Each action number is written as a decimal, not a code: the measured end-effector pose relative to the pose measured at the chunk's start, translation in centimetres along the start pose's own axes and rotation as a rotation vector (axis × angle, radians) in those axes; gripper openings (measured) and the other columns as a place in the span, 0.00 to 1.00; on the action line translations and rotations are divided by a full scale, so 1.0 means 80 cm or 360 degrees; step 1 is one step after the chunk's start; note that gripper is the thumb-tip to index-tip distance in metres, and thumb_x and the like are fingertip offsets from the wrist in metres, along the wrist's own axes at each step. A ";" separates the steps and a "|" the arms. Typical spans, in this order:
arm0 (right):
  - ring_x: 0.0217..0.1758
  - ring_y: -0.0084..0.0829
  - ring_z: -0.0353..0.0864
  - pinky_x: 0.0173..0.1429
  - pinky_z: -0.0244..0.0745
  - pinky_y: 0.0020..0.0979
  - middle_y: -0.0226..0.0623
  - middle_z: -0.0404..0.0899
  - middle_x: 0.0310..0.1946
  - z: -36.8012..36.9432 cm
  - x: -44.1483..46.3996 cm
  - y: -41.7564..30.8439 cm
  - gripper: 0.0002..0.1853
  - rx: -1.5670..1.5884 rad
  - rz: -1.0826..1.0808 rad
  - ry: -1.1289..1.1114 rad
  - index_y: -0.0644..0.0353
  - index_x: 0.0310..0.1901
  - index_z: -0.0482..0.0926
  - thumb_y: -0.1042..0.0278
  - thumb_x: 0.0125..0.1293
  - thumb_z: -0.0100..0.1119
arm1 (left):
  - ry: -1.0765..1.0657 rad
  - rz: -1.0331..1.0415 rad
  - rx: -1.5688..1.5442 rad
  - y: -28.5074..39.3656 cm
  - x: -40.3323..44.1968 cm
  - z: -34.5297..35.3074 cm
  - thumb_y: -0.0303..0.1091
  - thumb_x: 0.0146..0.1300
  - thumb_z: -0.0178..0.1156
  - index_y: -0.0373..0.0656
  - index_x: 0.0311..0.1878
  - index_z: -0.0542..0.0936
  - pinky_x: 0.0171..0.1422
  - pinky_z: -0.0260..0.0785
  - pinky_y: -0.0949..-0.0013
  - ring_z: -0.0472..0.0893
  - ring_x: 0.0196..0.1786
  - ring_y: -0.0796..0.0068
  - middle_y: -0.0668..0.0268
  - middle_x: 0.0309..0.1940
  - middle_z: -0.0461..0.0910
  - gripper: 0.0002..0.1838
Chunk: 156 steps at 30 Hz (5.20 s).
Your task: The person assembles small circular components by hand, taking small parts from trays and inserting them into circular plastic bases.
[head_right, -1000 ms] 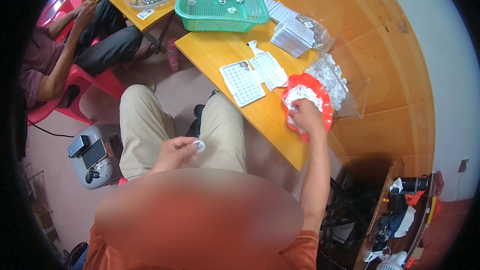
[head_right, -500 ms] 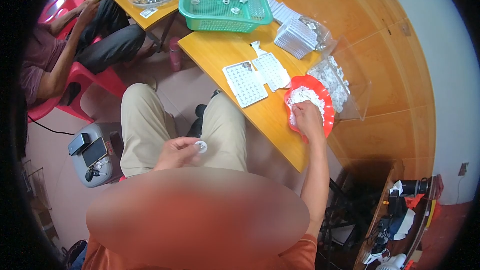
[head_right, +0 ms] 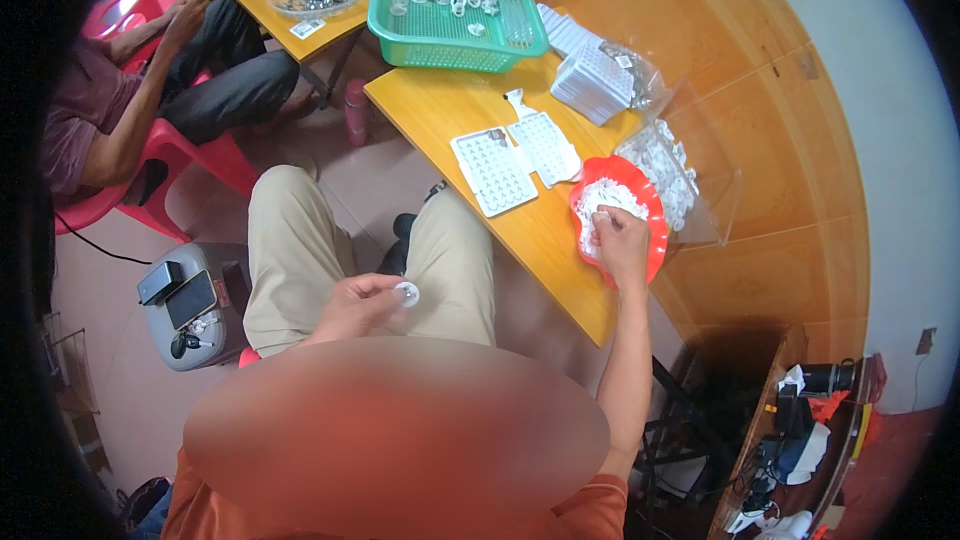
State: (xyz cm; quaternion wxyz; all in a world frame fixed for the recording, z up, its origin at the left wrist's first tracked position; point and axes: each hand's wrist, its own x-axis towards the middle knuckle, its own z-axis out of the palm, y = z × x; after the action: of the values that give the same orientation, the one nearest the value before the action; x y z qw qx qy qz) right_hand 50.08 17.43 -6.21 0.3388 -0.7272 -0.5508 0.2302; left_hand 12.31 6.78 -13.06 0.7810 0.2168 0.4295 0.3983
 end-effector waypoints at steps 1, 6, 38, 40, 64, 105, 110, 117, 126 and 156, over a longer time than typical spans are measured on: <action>0.26 0.22 0.81 0.33 0.78 0.25 0.37 0.83 0.28 0.000 0.000 0.004 0.12 0.0044 -0.0039 -0.0014 0.72 0.47 0.83 0.74 0.66 0.60 | 0.0003 -0.0005 0.0001 0.001 -0.001 0.001 0.28 0.66 0.63 0.36 0.50 0.82 0.44 0.76 0.74 0.81 0.39 0.80 0.65 0.41 0.84 0.11; 0.31 0.23 0.82 0.37 0.81 0.26 0.40 0.83 0.35 -0.002 -0.005 0.011 0.14 0.0114 -0.0125 -0.0072 0.74 0.53 0.79 0.75 0.70 0.56 | -0.0001 0.0006 0.0009 -0.001 -0.001 0.000 0.28 0.66 0.63 0.36 0.50 0.81 0.44 0.76 0.74 0.81 0.39 0.80 0.64 0.42 0.84 0.11; 0.41 0.24 0.82 0.48 0.84 0.28 0.37 0.79 0.40 0.106 -0.143 -0.057 0.16 0.0977 -0.0052 -0.0544 0.75 0.56 0.76 0.74 0.71 0.59 | -0.0040 0.0061 0.0071 0.002 -0.010 0.004 0.29 0.67 0.63 0.33 0.52 0.81 0.45 0.76 0.79 0.81 0.41 0.83 0.65 0.43 0.84 0.13; 0.41 0.24 0.82 0.48 0.84 0.29 0.36 0.80 0.40 0.119 -0.151 -0.056 0.14 0.1003 -0.0011 -0.0631 0.73 0.52 0.77 0.74 0.70 0.60 | -0.0049 0.0061 0.0048 0.005 -0.012 0.006 0.29 0.67 0.64 0.33 0.51 0.81 0.46 0.76 0.79 0.81 0.41 0.83 0.65 0.43 0.84 0.13; 0.45 0.25 0.83 0.52 0.79 0.26 0.39 0.81 0.44 0.171 -0.205 -0.074 0.14 0.1009 0.0046 -0.0851 0.73 0.55 0.77 0.78 0.70 0.58 | -0.0093 0.0262 0.0091 -0.008 -0.004 -0.002 0.25 0.67 0.62 0.32 0.55 0.79 0.48 0.76 0.79 0.82 0.41 0.81 0.63 0.44 0.83 0.15; 0.34 0.31 0.84 0.39 0.76 0.28 0.42 0.83 0.35 0.193 -0.218 -0.093 0.10 0.0318 -0.0515 -0.0392 0.66 0.44 0.84 0.82 0.61 0.61 | -0.0058 0.0331 0.0321 -0.016 -0.005 -0.001 0.24 0.65 0.63 0.31 0.53 0.82 0.42 0.72 0.80 0.78 0.36 0.86 0.68 0.36 0.84 0.14; 0.34 0.31 0.84 0.39 0.76 0.28 0.41 0.83 0.35 0.192 -0.217 -0.094 0.10 0.0288 -0.0554 -0.0396 0.66 0.44 0.84 0.82 0.61 0.61 | -0.0064 0.0366 0.0338 -0.017 -0.006 0.000 0.23 0.65 0.63 0.31 0.53 0.82 0.41 0.71 0.80 0.78 0.35 0.86 0.69 0.34 0.83 0.14; 0.35 0.30 0.84 0.40 0.76 0.27 0.41 0.83 0.35 0.188 -0.215 -0.096 0.10 0.0203 -0.0557 -0.0438 0.67 0.44 0.84 0.81 0.60 0.63 | -0.0085 0.0408 0.0336 -0.022 -0.004 -0.002 0.24 0.65 0.63 0.31 0.52 0.83 0.40 0.71 0.80 0.77 0.34 0.86 0.70 0.33 0.83 0.13; 0.39 0.22 0.82 0.45 0.78 0.23 0.38 0.84 0.38 0.193 -0.216 -0.095 0.08 0.0493 -0.0338 -0.0501 0.70 0.44 0.84 0.81 0.63 0.64 | -0.0040 0.0444 0.0440 -0.020 -0.003 -0.004 0.24 0.66 0.62 0.32 0.51 0.83 0.39 0.71 0.80 0.78 0.34 0.86 0.69 0.34 0.83 0.12; 0.43 0.20 0.80 0.45 0.77 0.22 0.35 0.81 0.41 0.182 -0.205 -0.075 0.06 0.0694 -0.0087 -0.0750 0.70 0.43 0.80 0.80 0.65 0.62 | -0.0109 0.0381 0.0286 -0.013 -0.006 0.000 0.27 0.66 0.64 0.32 0.53 0.82 0.42 0.73 0.80 0.79 0.36 0.85 0.68 0.39 0.84 0.14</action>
State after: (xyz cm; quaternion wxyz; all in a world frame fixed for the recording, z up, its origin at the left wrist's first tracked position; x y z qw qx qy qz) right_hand 31.17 6.19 -12.00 0.3559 -0.5491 -0.5712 0.4957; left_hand 12.57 5.78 -13.52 0.7197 0.3489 0.4075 0.4408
